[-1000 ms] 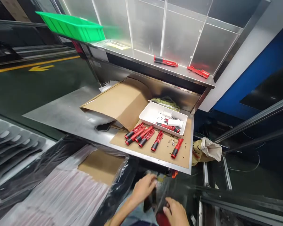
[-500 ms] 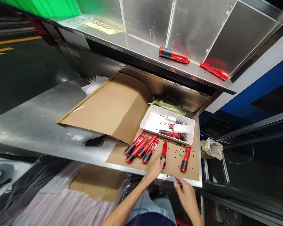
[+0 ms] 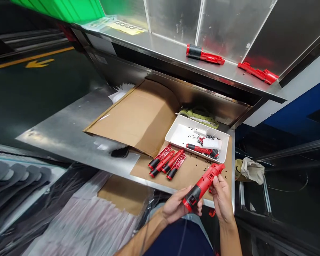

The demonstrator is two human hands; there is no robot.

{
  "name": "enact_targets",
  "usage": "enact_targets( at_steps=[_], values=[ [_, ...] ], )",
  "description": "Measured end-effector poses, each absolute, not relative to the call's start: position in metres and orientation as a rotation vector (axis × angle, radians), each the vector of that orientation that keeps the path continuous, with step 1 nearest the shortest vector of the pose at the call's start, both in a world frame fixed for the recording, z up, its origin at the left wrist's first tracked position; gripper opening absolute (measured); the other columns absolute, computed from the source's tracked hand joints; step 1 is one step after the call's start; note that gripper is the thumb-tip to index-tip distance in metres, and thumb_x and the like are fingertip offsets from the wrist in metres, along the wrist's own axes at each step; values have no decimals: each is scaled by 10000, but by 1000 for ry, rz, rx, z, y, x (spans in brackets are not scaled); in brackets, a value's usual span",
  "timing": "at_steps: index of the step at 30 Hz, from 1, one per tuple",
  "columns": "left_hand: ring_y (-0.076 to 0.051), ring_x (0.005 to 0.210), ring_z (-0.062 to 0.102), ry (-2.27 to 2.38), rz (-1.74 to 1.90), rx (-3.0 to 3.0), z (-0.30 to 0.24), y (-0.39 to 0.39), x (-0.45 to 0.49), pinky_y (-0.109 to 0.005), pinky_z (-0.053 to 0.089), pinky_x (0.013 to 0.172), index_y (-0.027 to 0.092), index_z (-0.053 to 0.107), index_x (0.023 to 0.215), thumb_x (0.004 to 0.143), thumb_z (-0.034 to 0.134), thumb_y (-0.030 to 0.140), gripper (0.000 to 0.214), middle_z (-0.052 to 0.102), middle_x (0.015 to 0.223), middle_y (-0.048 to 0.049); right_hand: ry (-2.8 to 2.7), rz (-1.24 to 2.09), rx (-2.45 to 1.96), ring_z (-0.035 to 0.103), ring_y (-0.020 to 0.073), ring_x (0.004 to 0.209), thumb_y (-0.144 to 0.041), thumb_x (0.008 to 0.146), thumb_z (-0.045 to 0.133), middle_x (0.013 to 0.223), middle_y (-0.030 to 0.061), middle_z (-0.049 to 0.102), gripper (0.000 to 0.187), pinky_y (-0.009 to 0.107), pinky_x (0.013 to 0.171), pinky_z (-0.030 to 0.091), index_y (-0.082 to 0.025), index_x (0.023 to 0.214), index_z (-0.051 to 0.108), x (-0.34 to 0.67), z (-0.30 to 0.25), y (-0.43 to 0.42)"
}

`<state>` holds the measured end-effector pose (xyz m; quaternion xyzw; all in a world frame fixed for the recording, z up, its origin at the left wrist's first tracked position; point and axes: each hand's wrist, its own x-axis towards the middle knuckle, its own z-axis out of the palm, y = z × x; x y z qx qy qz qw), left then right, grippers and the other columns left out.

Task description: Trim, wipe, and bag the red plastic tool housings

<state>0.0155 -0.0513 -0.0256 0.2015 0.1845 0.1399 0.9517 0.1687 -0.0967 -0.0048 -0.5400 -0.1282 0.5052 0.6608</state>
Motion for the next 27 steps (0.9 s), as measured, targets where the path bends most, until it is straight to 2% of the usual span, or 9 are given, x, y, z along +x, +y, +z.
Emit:
enact_targets(
  at_steps=[3,6,9,12,17,20,22,24,27],
  values=[
    [-230,845,658,421,266,491,-27,-49,14,-392,503,823,156,664,1090,884,470,661,579,717,903,-103,-258,1142,-1180,632,130,712,-464,715,830,810,6,724,348,249,730,525,-186,893,721,172,-8,-90],
    [-353,1190,567,575,398,737,-31,-47,7,-540,389,1048,142,612,1266,854,318,774,810,671,1210,-183,-187,1148,-1128,672,148,836,-507,709,814,912,-5,740,358,279,806,552,-241,927,714,169,-21,-85],
    [-394,1428,312,674,602,1186,-35,-48,6,-543,161,1199,162,537,1385,761,392,869,955,518,1446,-179,-132,1199,-1091,691,175,956,-591,691,786,924,-1,751,394,324,904,559,-271,911,722,154,-32,-80],
    [-399,1463,251,664,705,1471,-35,-44,20,-549,135,1213,154,453,1450,738,441,873,1012,474,1473,-188,-145,1299,-1064,698,216,1000,-647,748,702,928,42,756,422,387,925,566,-261,915,739,133,-33,-79],
    [-350,1217,558,783,927,1233,-14,-14,44,-487,372,1110,175,496,1399,829,454,779,832,664,1195,-137,-491,1525,-1138,682,251,1069,-733,849,498,1146,85,724,575,424,884,569,-271,1094,736,140,-10,-116],
    [-239,827,669,636,720,869,6,5,38,-420,522,870,135,524,1359,882,429,717,758,675,867,-57,-1142,1631,-1296,731,256,882,-590,835,636,950,51,780,328,398,847,564,-328,960,789,181,13,-144],
    [-122,556,576,542,523,689,16,11,31,-331,524,690,95,551,1326,970,251,636,713,562,661,18,-1406,1522,-1354,735,268,832,-485,831,674,879,48,784,198,388,801,567,-356,918,797,208,32,-149],
    [-46,402,421,454,344,595,20,9,27,-229,451,548,89,584,1283,1000,160,587,712,463,574,65,-1386,1173,-1507,698,305,996,-459,807,700,1040,76,759,216,419,865,552,-347,970,787,226,52,-139],
    [-17,330,330,286,165,495,16,1,25,-169,342,419,117,642,1127,945,354,675,653,486,569,75,-1323,745,-1698,518,333,1273,-459,756,754,1316,98,596,298,500,1069,426,-308,1012,759,234,78,-107]
  ],
)
